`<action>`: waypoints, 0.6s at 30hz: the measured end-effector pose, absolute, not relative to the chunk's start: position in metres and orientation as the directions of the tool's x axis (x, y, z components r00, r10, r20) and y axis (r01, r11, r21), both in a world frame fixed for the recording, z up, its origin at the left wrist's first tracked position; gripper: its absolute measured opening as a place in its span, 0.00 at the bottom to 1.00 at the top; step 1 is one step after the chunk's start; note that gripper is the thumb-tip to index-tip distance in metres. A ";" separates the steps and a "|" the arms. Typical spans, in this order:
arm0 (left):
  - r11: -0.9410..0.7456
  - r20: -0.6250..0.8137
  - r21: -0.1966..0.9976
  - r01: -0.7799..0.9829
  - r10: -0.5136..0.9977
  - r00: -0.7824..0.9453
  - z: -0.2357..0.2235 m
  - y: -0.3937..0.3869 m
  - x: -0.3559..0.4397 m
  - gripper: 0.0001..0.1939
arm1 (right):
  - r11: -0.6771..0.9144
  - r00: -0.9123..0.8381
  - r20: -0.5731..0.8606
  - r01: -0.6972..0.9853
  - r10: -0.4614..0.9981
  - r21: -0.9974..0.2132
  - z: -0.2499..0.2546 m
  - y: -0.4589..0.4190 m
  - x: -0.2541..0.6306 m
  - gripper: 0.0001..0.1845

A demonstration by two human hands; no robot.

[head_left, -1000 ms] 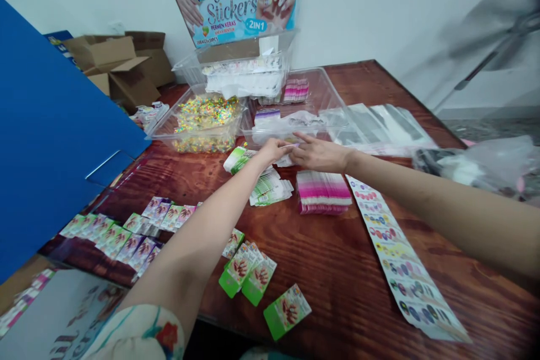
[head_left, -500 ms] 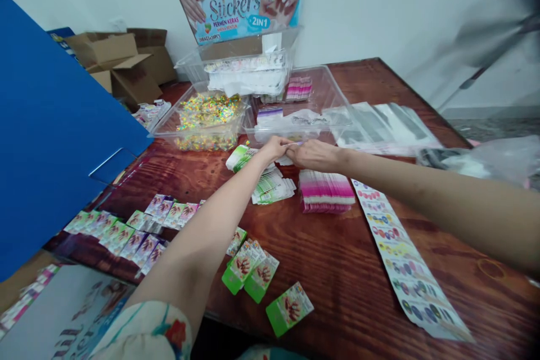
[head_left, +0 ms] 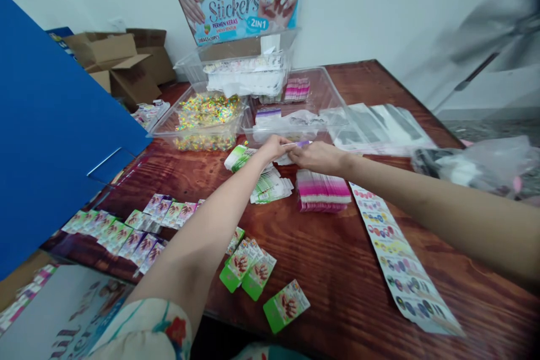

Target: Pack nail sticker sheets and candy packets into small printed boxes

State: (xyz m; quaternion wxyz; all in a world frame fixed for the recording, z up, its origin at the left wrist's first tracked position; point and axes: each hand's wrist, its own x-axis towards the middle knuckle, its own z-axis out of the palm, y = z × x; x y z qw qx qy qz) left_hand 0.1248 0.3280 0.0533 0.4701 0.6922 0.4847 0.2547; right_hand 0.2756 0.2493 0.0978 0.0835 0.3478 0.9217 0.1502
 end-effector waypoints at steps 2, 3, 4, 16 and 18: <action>-0.087 -0.103 0.898 0.431 0.911 0.399 0.054 0.328 0.124 0.07 | 0.737 -0.766 -0.080 0.577 0.638 0.353 0.099 0.250 0.270 0.17; -0.087 -0.102 0.899 0.430 0.911 0.399 0.054 0.328 0.124 0.07 | 0.749 -0.778 -0.087 0.561 0.623 0.352 0.100 0.251 0.266 0.17; -0.086 -0.101 0.900 0.427 0.912 0.398 0.055 0.328 0.123 0.07 | 0.757 -0.786 -0.089 0.548 0.611 0.355 0.100 0.251 0.263 0.17; -0.088 -0.091 0.907 0.413 0.914 0.395 0.060 0.324 0.122 0.05 | 0.726 -0.727 -0.042 0.678 0.686 0.113 0.088 0.257 0.253 0.16; -0.103 -0.080 0.902 0.419 0.915 0.396 0.062 0.322 0.121 0.06 | 0.708 -0.705 -0.091 0.706 0.703 0.001 0.087 0.254 0.252 0.12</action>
